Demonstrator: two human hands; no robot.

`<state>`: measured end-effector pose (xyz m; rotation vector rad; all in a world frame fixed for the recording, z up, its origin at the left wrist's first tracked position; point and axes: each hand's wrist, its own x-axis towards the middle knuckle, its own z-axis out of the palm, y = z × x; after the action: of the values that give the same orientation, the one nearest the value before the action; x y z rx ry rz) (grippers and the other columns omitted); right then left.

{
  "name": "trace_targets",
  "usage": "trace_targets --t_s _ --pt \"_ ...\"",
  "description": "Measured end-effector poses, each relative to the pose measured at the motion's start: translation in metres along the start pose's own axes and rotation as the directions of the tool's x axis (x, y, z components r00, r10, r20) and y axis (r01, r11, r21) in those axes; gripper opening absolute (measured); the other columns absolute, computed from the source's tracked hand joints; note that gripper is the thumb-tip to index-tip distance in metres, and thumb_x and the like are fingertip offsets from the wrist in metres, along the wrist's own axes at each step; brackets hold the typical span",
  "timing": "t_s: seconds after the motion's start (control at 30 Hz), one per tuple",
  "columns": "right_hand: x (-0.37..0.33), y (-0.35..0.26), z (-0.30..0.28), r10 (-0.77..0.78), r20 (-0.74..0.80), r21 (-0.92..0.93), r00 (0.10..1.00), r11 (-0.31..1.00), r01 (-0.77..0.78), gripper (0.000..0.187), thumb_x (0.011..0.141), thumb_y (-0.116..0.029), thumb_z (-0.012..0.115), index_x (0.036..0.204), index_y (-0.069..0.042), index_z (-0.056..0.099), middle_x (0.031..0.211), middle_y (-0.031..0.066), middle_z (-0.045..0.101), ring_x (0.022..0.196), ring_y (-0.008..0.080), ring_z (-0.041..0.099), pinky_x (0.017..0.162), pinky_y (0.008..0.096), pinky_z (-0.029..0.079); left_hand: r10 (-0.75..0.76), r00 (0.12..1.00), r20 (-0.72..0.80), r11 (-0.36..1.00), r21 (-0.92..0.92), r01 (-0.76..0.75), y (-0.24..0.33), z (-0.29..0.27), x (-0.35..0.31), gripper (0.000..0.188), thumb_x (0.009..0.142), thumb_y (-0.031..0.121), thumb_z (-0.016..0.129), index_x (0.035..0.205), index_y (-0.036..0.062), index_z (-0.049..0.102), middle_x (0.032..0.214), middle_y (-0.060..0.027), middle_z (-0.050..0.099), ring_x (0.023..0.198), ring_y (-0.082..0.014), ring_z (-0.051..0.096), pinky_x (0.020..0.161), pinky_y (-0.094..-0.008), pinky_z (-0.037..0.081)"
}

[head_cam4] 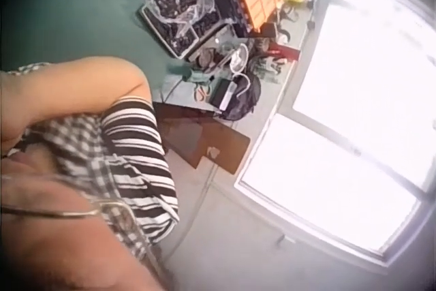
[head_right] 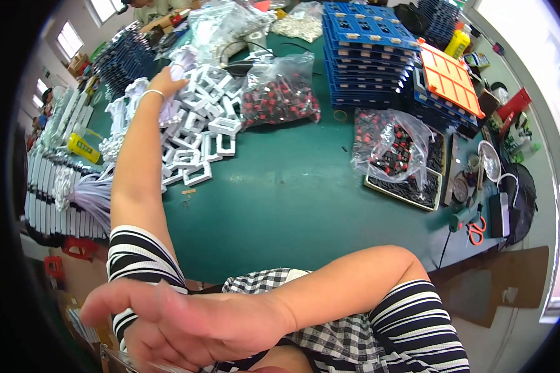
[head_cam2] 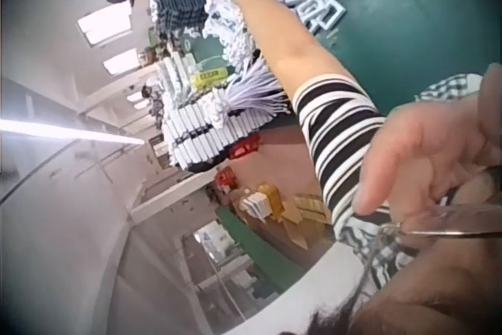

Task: The person assembles and bundles electrical wire harnesses using a heat gun and rubber bands at a factory workbench.

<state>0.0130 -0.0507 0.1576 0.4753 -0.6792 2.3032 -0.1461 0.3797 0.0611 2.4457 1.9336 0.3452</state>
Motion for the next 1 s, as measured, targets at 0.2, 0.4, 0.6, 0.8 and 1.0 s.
trace_targets --t_s 0.2,0.4,0.6,0.8,1.0 --pt "-0.006 0.010 0.026 -0.105 -0.074 0.435 0.992 0.891 0.127 0.089 0.087 -0.064 0.023 0.133 0.011 0.015 0.086 0.0130 0.059 0.069 0.0142 0.055 0.059 0.0240 0.044 -0.006 0.976 -0.217 0.996 -0.091 -0.014 -0.043 -0.029 -0.004 0.057 0.070 0.038 0.068 0.111 0.0002 0.056 0.110 -0.0233 0.059 0.103 -0.0347 0.057 0.088 -0.0379 0.043" --pt "-0.014 0.029 0.036 -0.085 0.016 0.138 0.996 0.987 0.082 0.085 0.090 -0.061 0.024 0.133 0.012 0.015 0.090 0.0123 0.058 0.076 0.0152 0.055 0.063 0.0241 0.045 0.040 0.996 -0.077 0.414 -0.906 -0.086 0.019 -0.094 -0.072 0.044 0.082 0.032 0.060 0.111 -0.0009 0.052 0.089 -0.0133 0.063 0.072 -0.0195 0.062 0.067 -0.0297 0.051" --pt "-0.059 0.059 0.000 0.070 0.261 -0.374 0.963 0.927 0.035 0.051 0.092 -0.043 0.044 0.124 -0.003 0.039 0.096 0.0097 0.059 0.085 0.0167 0.058 0.072 0.0292 0.047 0.366 0.931 0.005 -0.360 -0.921 0.147 0.088 -0.077 -0.170 0.042 0.088 0.035 0.050 0.113 0.0002 0.049 0.082 -0.0113 0.060 0.068 -0.0227 0.060 0.066 -0.0330 0.054" --pt "-0.170 0.012 -0.016 -0.717 -0.118 -0.855 0.687 -0.278 -0.438 0.015 0.083 -0.010 0.061 0.096 -0.003 0.062 0.086 0.0089 0.063 0.073 0.0168 0.060 0.067 0.0276 0.047 0.665 0.739 -0.106 -0.658 -0.551 0.513 0.178 -0.007 -0.301 0.072 0.083 0.045 0.058 0.136 0.0061 0.030 0.087 -0.0076 0.050 0.069 -0.0129 0.044 0.057 -0.0243 0.044" --pt "-0.202 0.005 -0.024 -0.788 0.266 -0.584 0.555 -0.590 -0.558 0.018 0.078 0.000 0.060 0.095 0.000 0.061 0.086 0.0109 0.062 0.072 0.0195 0.061 0.064 0.0281 0.049 0.769 0.554 0.320 -0.304 -0.580 0.756 0.240 0.019 -0.402 0.057 0.082 0.031 0.062 0.127 0.0118 0.033 0.085 -0.0095 0.057 0.066 -0.0179 0.061 0.057 -0.0316 0.055"
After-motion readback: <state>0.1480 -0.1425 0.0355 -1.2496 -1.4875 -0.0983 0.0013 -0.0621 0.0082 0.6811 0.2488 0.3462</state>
